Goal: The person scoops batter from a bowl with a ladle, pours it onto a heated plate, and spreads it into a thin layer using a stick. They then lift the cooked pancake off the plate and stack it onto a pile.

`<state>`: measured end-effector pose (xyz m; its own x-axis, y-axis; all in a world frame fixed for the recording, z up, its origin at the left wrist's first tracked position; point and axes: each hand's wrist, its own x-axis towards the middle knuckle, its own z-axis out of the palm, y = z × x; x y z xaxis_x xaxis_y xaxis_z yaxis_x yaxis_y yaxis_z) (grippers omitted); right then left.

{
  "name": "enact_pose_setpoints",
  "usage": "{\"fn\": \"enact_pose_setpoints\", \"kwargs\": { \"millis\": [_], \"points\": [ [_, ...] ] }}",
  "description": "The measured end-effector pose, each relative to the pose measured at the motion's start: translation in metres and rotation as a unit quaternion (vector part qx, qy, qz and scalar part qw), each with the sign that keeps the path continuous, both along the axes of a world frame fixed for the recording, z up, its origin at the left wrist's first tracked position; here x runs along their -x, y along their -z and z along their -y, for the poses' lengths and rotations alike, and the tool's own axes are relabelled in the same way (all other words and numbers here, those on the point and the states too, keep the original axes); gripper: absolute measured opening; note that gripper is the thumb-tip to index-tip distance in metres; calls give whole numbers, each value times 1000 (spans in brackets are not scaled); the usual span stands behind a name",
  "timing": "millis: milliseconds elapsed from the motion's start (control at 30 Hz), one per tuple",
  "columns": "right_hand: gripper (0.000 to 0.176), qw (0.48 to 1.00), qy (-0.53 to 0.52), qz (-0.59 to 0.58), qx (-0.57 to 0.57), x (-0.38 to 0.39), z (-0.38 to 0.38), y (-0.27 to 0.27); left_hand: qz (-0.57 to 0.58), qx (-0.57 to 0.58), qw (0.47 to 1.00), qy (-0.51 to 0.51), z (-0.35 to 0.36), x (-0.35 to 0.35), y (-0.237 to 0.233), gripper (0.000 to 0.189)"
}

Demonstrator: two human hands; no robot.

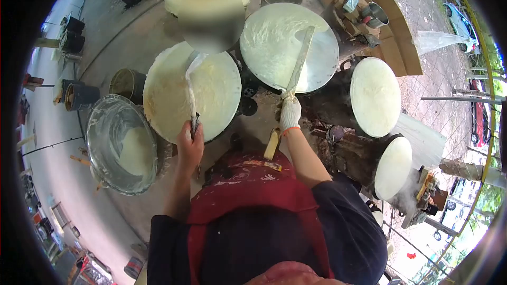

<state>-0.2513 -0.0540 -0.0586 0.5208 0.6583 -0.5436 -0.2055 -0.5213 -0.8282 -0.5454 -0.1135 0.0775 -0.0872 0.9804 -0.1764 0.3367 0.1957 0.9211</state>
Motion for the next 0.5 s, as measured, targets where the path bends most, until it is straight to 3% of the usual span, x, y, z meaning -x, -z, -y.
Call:
{"fn": "enact_pose_setpoints", "kwargs": {
  "millis": [33,67,133,233,300,400,467,500],
  "points": [
    [37,997,-8,8,-78,0,4,8,7,19,1000,-9,2,-5,-8,15],
    [39,994,-86,69,-27,4,9,17,14,37,999,-16,4,-10,-12,16],
    [40,926,-269,264,9,8,21,9,40,33,998,-35,5,-23,-11,16],
    [39,906,-251,328,90,-36,22,-38,70,39,996,-49,5,-50,-21,14],
    [45,918,-213,330,63,-86,13,-26,81,43,994,-55,5,-69,-28,13],
    [46,940,-241,235,52,-137,-8,-20,84,45,993,-70,6,-101,-32,12],
    [42,918,-307,242,-74,-134,11,1,76,48,993,-75,8,-121,-38,12],
    [42,878,-375,295,-38,-134,21,-14,67,45,994,-75,10,-130,-39,13]
  ]
}}
